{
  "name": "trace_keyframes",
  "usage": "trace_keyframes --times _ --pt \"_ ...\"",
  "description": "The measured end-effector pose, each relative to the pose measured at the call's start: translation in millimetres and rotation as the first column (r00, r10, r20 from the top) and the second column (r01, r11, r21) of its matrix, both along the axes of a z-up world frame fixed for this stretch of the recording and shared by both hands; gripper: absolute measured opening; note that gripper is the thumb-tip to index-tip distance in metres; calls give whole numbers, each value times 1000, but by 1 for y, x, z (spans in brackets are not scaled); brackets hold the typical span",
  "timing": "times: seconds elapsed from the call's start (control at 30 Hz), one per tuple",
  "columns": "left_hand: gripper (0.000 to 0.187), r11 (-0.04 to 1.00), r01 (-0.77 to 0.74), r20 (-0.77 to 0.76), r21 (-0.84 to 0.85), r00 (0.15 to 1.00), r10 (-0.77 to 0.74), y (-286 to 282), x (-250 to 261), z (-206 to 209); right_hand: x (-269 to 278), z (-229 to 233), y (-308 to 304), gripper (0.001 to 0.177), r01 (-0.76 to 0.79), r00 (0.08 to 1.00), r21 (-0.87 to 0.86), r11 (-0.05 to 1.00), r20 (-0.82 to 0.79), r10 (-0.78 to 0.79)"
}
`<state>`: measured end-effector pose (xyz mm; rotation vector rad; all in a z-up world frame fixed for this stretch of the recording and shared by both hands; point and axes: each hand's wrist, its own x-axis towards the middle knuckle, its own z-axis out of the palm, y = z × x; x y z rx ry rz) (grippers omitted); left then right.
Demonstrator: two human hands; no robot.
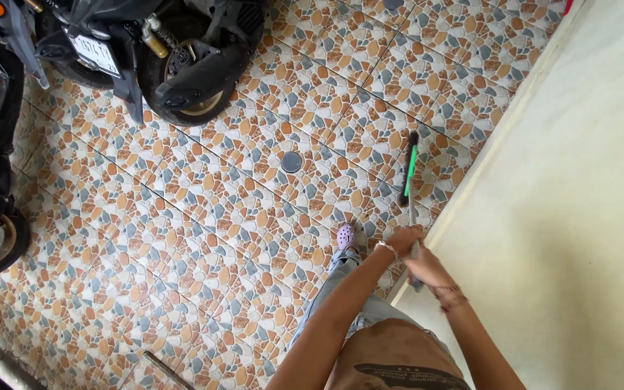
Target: The person sweeps a tiled floor with a green broom, moving around a parked motorcycle and along the walls. The person sweeps the entire visible floor area in a systematic manner.
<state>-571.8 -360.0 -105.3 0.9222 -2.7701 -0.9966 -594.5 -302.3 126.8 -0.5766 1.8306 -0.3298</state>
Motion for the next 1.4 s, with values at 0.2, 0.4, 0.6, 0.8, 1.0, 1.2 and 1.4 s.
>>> trace_keyframes --times 0.2,0.4,0.6,0.8,1.0,1.2,1.4 --pt "12 943 -76 -149 324 980 130 -35 117 -7 72 -82 -46 41 -501 859 15 865 -112 499" --pt "7 834 -389 -45 392 897 440 -22 214 20 104 -81 -58 34 -323 908 12 946 286 307" --pt "12 873 -469 32 136 883 469 -12 216 -16 74 -84 -59 33 -175 881 141 974 464 91" --pt "10 992 -122 345 33 933 103 -20 121 2 1 15 -59 18 -88 929 114 990 367 40" --pt "16 974 -106 -118 199 984 131 -32 18 38 -68 15 -56 25 -7 983 94 996 182 -10" --pt "8 975 46 -114 218 993 -22 -72 -6 -15 -39 -17 -90 24 -82 993 47 995 92 78" --pt "8 953 27 -221 302 974 43 -88 94 32 30 -60 -110 30 -319 940 58 946 149 307"
